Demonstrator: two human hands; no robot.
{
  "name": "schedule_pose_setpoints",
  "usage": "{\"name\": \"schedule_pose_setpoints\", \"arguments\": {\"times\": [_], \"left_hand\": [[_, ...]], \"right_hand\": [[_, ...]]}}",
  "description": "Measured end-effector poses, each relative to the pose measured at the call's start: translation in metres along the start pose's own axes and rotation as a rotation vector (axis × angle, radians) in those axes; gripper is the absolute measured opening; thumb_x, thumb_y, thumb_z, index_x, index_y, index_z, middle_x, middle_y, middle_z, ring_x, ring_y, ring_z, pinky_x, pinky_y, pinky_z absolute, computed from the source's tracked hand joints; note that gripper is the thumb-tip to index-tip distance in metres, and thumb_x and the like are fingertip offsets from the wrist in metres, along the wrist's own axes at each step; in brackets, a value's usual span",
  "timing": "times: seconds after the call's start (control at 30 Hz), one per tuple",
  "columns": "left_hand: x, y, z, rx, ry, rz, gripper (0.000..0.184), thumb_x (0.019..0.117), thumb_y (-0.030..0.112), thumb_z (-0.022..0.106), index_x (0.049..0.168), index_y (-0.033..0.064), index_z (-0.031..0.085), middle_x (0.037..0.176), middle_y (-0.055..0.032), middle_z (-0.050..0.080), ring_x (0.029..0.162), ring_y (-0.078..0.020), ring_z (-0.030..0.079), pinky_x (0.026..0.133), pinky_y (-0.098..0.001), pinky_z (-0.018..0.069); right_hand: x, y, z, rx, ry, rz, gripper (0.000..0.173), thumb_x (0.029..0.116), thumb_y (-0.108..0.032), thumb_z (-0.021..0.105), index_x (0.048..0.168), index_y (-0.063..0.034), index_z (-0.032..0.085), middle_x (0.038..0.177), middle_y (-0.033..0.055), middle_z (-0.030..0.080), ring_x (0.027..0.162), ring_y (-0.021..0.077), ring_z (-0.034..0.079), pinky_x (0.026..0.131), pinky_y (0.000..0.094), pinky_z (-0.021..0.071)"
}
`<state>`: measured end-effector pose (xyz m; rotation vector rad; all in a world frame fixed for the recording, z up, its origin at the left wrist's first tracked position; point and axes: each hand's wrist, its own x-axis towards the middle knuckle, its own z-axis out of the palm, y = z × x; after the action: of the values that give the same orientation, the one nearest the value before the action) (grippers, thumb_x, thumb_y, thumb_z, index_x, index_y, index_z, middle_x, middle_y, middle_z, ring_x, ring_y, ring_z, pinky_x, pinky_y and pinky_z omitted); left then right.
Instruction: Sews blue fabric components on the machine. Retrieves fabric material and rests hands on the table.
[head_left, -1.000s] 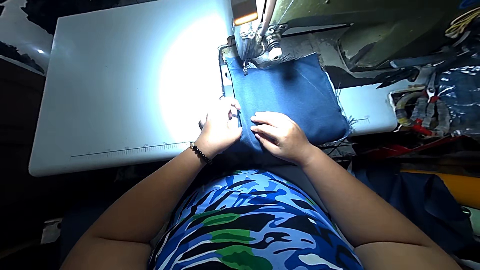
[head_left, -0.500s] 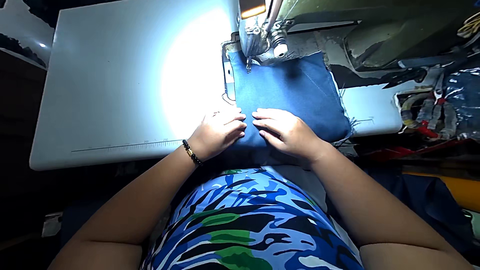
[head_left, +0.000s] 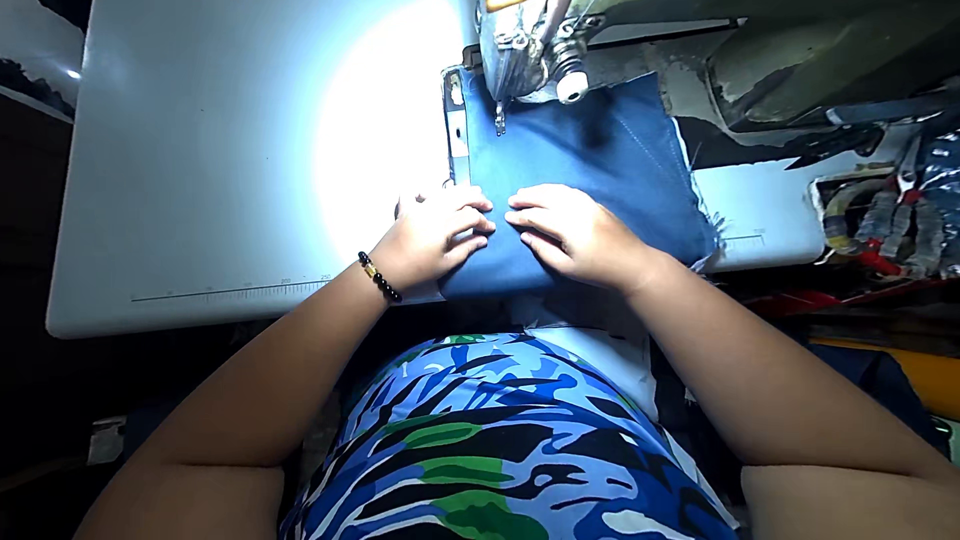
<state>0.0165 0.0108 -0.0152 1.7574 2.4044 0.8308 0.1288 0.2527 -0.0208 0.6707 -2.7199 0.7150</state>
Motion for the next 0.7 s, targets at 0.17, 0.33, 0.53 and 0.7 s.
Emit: {"name": "schedule_pose_setpoints", "arguments": {"times": [0.17,0.33,0.53,0.7], "left_hand": [[0.028,-0.028,-0.009,-0.008,-0.043,-0.011,0.031,0.1013,0.034,0.056,0.116,0.0144,0.075,0.137,-0.0057,0.065,0.138,-0.0283,0.052,0.106,-0.0661,0.0347],[0.058,-0.054,-0.018,0.012,-0.055,0.008,0.034,0.1023,0.034,0.054,0.12,0.0121,0.075,0.138,-0.0091,0.064,0.136,-0.0293,0.053,0.11,-0.0587,0.0383],[0.072,-0.067,-0.023,0.073,-0.081,-0.003,0.037,0.1038,0.034,0.051,0.125,0.0121,0.071,0.142,-0.01,0.06,0.14,-0.0291,0.049,0.113,-0.0578,0.0347],[0.068,-0.063,-0.036,0.237,-0.227,0.149,0.045,0.1067,0.03,0.036,0.136,0.0098,0.063,0.153,-0.0114,0.052,0.15,-0.0344,0.037,0.112,-0.0679,0.0291]], "right_hand": [[0.025,0.029,-0.006,-0.009,-0.017,-0.016,0.037,0.1023,-0.018,0.046,0.122,-0.0033,0.073,0.134,0.0151,0.066,0.13,0.0337,0.059,0.11,0.0493,0.0443],[0.053,0.061,-0.015,-0.013,-0.055,-0.055,0.038,0.1005,-0.015,0.045,0.123,0.0008,0.071,0.134,0.0197,0.065,0.13,0.0368,0.058,0.114,0.0498,0.0409],[0.068,0.083,-0.019,-0.057,-0.042,-0.127,0.037,0.0993,-0.015,0.046,0.121,0.0006,0.072,0.131,0.0216,0.066,0.128,0.0369,0.059,0.112,0.0461,0.0434],[0.071,0.061,-0.024,-0.128,-0.104,0.04,0.035,0.1002,-0.014,0.048,0.124,-0.0036,0.072,0.135,0.017,0.065,0.131,0.035,0.058,0.112,0.0513,0.0412]]}}
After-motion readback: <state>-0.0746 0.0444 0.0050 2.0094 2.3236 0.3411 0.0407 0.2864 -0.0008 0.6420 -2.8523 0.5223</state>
